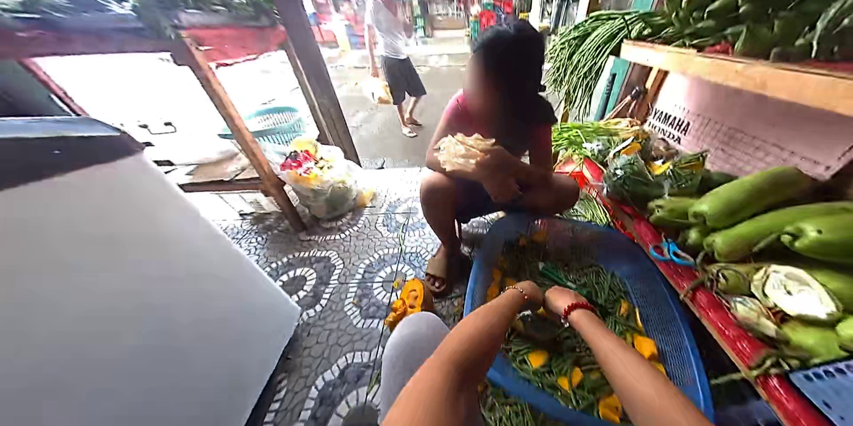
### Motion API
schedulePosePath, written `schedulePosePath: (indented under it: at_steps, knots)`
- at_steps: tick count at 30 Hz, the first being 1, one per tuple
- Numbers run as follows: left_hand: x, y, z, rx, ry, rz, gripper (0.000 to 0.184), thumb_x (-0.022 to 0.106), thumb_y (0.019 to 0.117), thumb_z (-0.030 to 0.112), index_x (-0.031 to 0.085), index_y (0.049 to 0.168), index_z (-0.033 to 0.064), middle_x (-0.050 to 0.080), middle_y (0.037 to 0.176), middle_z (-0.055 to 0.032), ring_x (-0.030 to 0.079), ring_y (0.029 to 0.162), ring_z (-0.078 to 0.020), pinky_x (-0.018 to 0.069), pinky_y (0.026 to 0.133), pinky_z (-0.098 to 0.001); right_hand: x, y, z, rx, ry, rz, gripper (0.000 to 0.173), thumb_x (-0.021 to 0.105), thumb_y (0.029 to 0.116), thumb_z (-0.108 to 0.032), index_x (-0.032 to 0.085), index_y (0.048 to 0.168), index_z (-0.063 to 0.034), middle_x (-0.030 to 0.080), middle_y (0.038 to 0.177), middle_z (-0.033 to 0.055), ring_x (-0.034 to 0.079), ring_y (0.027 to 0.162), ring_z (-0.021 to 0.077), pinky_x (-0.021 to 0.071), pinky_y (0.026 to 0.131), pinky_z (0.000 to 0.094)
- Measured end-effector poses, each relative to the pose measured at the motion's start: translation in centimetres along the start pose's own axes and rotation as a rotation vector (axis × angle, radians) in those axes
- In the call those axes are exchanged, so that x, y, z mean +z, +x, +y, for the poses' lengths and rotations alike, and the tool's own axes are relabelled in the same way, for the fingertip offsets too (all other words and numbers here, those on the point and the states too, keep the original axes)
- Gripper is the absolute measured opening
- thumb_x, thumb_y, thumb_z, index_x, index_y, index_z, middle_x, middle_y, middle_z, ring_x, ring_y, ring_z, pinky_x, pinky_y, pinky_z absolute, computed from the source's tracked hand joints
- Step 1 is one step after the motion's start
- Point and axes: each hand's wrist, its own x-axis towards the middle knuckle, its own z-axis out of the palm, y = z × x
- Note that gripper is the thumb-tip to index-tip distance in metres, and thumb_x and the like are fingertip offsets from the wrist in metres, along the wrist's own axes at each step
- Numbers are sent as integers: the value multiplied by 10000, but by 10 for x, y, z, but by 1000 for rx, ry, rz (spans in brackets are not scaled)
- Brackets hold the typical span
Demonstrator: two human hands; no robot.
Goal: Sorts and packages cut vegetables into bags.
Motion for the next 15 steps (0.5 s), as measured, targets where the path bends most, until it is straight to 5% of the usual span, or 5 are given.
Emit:
schedulePosePath:
  at_steps: [4,10,13,15]
  knots:
    - [1,-15,2,19,-188,49,409,489,1088,264,634,1066,-118,628,1062,-245,592,925,-315,473,838,-511,-12,-16,4,45,17,-18,428,469,1069,-272,638,1283,59,584,1425,227,533,1368,351,413,1105,564]
    - [-1,-20,14,39,-171,72,385,489,1083,259,626,990,-89,600,940,-194,555,809,-278,466,749,-482,-9,-13,26,60,283,23,487,524,1057,-369,654,1249,60,620,1363,227,581,1304,327,435,1088,526]
    - [0,-32,11,113,-250,63,422,545,1067,382,617,977,-24,507,784,-76,448,646,-172,411,616,-382,-5,-26,43,43,507,59,421,647,1000,-381,675,1098,27,669,1046,147,631,933,222,499,860,439]
    - [7,-41,5,176,-456,58,378,626,1017,402,584,895,47,431,665,18,388,535,-93,359,527,-293,-1,-39,59,-57,546,47,320,642,999,-361,658,912,-54,578,752,17,505,619,108,439,599,331]
